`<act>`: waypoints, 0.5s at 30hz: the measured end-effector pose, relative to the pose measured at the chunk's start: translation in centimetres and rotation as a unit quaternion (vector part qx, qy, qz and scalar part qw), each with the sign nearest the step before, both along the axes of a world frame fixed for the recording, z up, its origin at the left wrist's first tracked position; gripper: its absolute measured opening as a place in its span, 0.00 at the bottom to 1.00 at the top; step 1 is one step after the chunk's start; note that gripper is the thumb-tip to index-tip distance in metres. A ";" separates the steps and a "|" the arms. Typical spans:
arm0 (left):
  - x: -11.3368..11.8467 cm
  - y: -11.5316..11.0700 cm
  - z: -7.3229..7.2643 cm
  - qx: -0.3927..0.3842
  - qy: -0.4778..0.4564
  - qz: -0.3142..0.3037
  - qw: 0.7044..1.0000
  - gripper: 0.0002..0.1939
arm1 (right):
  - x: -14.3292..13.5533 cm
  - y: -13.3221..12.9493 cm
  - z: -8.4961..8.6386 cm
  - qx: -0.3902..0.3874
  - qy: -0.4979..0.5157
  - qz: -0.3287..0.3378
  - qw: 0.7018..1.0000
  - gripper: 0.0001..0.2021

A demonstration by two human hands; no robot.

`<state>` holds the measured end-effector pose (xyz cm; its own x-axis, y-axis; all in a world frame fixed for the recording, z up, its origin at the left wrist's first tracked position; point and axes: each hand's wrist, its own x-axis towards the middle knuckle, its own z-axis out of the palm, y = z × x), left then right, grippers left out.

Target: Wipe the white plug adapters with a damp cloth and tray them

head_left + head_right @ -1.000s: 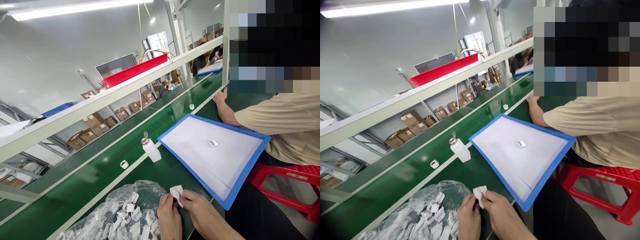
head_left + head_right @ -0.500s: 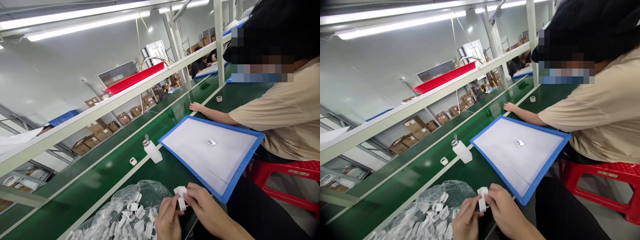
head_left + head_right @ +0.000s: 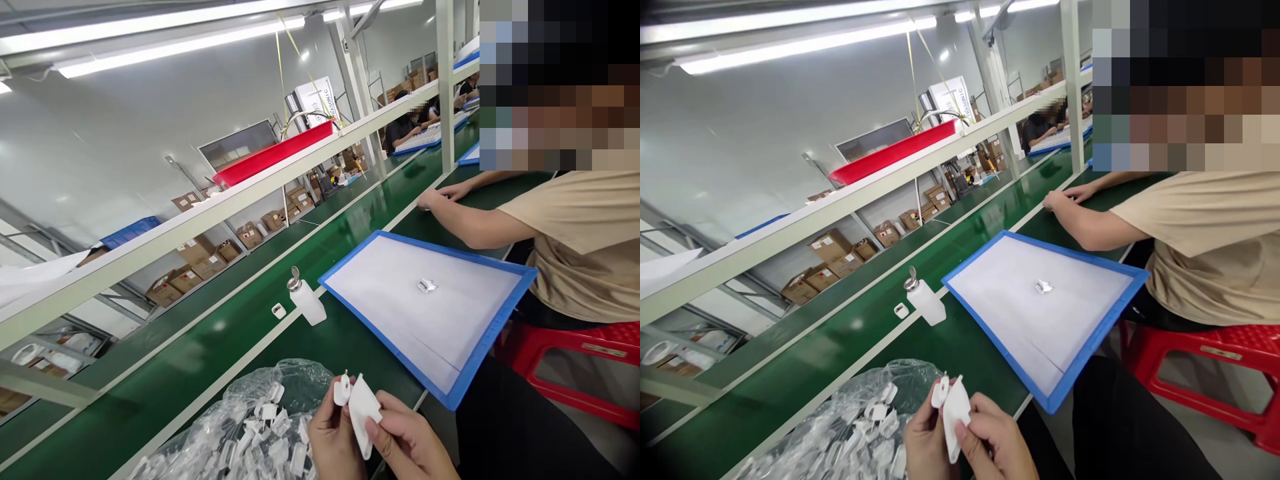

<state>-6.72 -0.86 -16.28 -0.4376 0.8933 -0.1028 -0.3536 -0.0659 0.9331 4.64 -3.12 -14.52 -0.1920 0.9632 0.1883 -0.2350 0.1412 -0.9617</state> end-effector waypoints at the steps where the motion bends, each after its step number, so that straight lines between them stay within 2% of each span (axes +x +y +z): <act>1: 0.2 -0.1 0.1 -0.017 -0.043 -0.016 0.999 0.23 | 0.1 -0.1 0.1 0.021 -0.016 -0.004 1.000 0.25; 4: 0.5 -0.5 0.2 -0.068 -0.189 -0.071 0.977 0.17 | 1.0 -0.2 0.3 0.040 -0.033 -0.043 0.998 0.23; 8: -0.1 -0.9 0.1 -0.073 -0.350 -0.149 0.922 0.09 | 2.5 0.2 -0.2 -0.009 -0.031 -0.219 0.975 0.18; 10: -0.6 -0.8 0.1 -0.079 -0.379 -0.180 0.904 0.09 | 2.9 0.1 -0.2 0.019 -0.072 -0.272 0.959 0.18; 12: -0.9 -0.8 0.1 -0.098 -0.360 -0.206 0.905 0.10 | 2.8 -0.2 0.0 0.101 -0.121 -0.260 0.953 0.16; 15: -0.4 -1.1 0.3 -0.106 -0.267 -0.197 0.937 0.09 | 2.5 -0.6 1.0 0.247 -0.167 -0.196 0.934 0.11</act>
<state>-7.12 -1.99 -16.03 0.0860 0.9096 -0.4066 -0.7316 0.3347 0.5939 7.11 -3.67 -13.55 0.0291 0.7828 0.6215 0.2299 0.5999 -0.7663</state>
